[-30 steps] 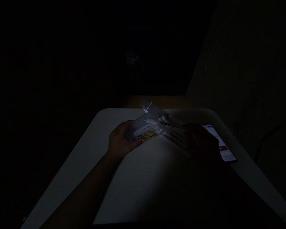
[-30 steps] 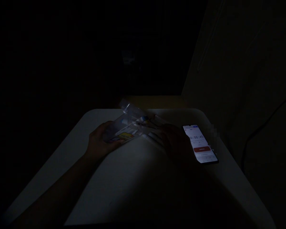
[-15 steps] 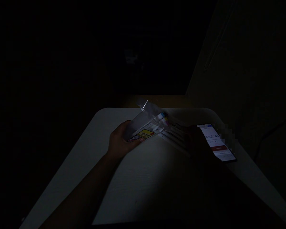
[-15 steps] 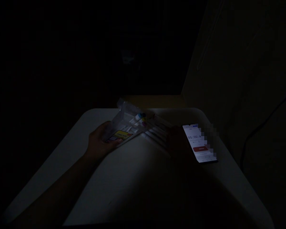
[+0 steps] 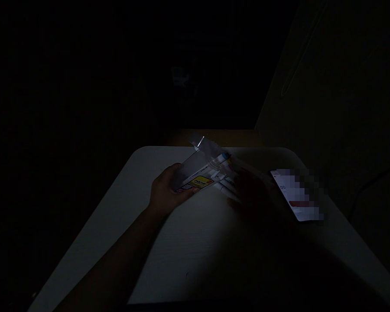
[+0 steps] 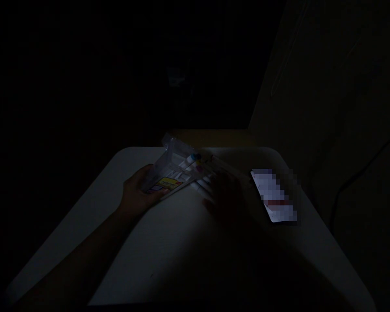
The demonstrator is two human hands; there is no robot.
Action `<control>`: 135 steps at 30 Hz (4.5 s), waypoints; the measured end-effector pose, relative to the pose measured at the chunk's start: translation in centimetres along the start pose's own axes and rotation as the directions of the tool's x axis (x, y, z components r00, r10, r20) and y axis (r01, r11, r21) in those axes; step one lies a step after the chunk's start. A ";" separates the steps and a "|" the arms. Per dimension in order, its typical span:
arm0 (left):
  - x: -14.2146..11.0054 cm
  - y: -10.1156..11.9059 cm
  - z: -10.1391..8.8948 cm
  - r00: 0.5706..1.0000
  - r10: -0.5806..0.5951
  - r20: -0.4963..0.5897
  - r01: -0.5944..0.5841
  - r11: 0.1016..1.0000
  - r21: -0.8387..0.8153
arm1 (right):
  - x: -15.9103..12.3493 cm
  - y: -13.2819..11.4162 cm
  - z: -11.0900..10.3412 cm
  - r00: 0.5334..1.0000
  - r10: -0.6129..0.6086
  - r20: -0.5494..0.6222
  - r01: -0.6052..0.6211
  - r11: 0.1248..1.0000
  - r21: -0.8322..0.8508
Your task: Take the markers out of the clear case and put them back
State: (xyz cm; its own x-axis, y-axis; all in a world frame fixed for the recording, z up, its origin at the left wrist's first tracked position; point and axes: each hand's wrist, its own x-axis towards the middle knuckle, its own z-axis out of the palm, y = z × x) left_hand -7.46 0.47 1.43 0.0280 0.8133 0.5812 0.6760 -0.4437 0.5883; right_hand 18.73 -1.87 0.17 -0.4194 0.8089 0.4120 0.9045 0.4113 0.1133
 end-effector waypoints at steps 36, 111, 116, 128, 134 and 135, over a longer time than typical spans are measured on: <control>0.7 1.4 -1.0 0.890 0.437 0.131 -0.455 0.867 0.204 | 1.3 -1.2 -5.8 0.940 -0.192 -0.282 0.249 0.951 0.183; 0.5 0.7 -0.3 0.968 0.249 0.007 -0.243 0.937 0.250 | 0.9 0.9 -4.5 0.994 -0.031 -0.101 0.029 0.999 -0.021; 0.6 0.9 -0.4 0.962 0.271 0.022 -0.268 0.930 0.250 | 0.8 0.5 -4.7 0.998 0.028 -0.060 -0.025 0.998 0.060; -0.1 -1.0 0.5 0.996 -0.087 -0.008 0.087 0.995 -0.041 | 1.1 2.6 -2.6 0.947 0.300 -0.113 -0.271 0.938 0.215; 0.0 -0.3 0.3 0.999 -0.035 0.010 0.036 0.998 -0.052 | 1.3 2.6 -2.2 0.965 0.251 -0.074 -0.232 0.951 0.205; 0.0 -0.1 0.2 0.999 -0.036 0.015 0.036 0.998 -0.055 | 1.2 2.6 -2.2 0.967 0.245 -0.069 -0.226 0.953 0.203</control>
State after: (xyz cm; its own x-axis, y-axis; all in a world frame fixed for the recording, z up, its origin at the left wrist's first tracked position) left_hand -7.38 0.63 1.22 0.0153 0.8342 0.5512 0.6351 -0.4339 0.6390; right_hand 20.75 -0.72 2.92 -0.1792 0.8541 0.4883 0.9409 0.2937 -0.1685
